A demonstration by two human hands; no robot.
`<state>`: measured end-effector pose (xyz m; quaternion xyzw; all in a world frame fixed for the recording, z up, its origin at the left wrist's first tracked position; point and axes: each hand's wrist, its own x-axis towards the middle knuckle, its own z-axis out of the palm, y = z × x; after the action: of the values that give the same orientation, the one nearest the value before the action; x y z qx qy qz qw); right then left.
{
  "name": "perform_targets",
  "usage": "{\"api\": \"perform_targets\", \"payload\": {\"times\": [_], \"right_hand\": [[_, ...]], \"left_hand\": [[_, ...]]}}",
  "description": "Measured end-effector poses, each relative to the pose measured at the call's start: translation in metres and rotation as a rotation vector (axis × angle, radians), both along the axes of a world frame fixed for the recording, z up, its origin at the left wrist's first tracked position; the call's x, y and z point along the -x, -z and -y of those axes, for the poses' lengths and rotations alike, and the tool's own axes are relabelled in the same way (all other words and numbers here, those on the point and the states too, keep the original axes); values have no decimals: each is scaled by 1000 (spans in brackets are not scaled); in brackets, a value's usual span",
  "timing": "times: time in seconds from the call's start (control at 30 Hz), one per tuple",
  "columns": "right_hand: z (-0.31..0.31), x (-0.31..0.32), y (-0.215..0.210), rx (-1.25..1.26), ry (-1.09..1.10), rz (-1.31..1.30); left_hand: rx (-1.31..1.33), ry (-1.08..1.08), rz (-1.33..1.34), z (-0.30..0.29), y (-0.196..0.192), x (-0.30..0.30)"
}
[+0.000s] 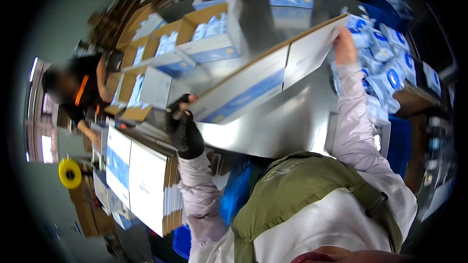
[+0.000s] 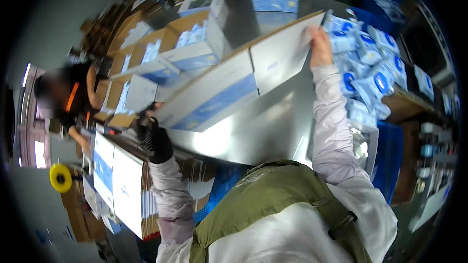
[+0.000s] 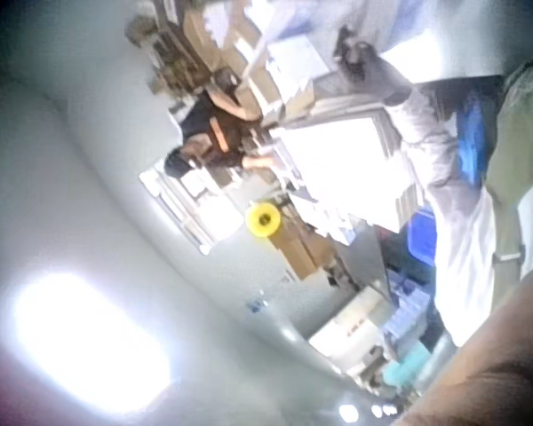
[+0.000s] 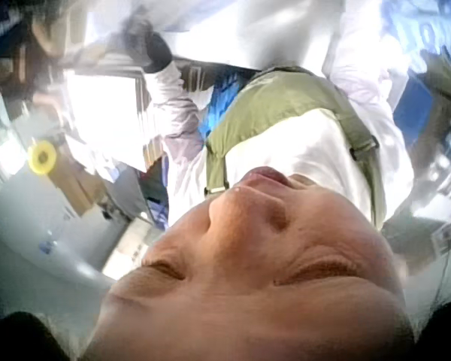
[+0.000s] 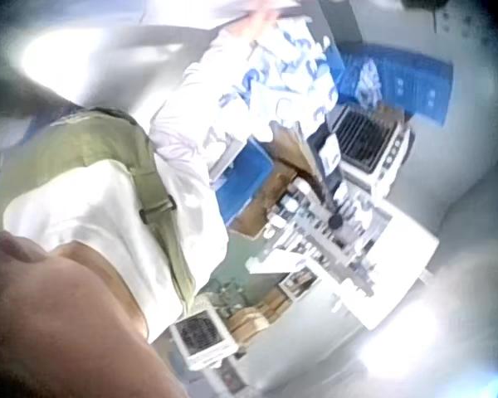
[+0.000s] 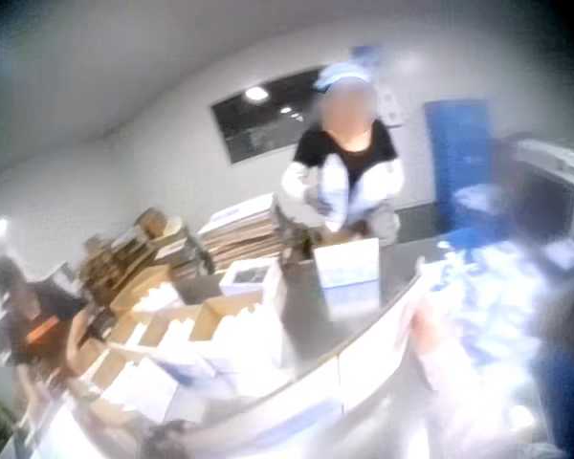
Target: The person packs multiple blue and white packages into cardboard boxes, adding a small white object to each box, and then closes the box flaps.
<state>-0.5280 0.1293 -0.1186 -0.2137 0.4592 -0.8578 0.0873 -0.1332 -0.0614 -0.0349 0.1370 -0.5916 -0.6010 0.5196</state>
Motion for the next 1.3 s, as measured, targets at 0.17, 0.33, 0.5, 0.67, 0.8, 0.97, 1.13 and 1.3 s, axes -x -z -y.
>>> {"api": "perform_targets", "payload": {"times": [0.17,0.33,0.5,0.67,0.8,0.97,1.13,1.3], "right_hand": [[-30,-34,24,-320,113,58],[-46,-75,-17,-399,-145,-71],[6,-160,-15,-844,88,-914],[48,-159,-2,-981,79,-1361],[11,-175,-60,-1156,-732,-1074],[-85,-186,9,-1107,-606,-1203],[-136,-129,42,-1080,-454,-943],[-124,-65,54,-929,-525,18]], "left_hand": [[-244,221,165,-3,81,21],[-376,-12,156,20,84,-9],[435,629,976,-47,40,-9],[836,640,1317,-34,68,13],[419,-158,1009,-7,173,-13],[-558,401,311,-24,161,-4],[-207,405,482,-38,100,32],[1186,793,892,-69,67,45]]}}
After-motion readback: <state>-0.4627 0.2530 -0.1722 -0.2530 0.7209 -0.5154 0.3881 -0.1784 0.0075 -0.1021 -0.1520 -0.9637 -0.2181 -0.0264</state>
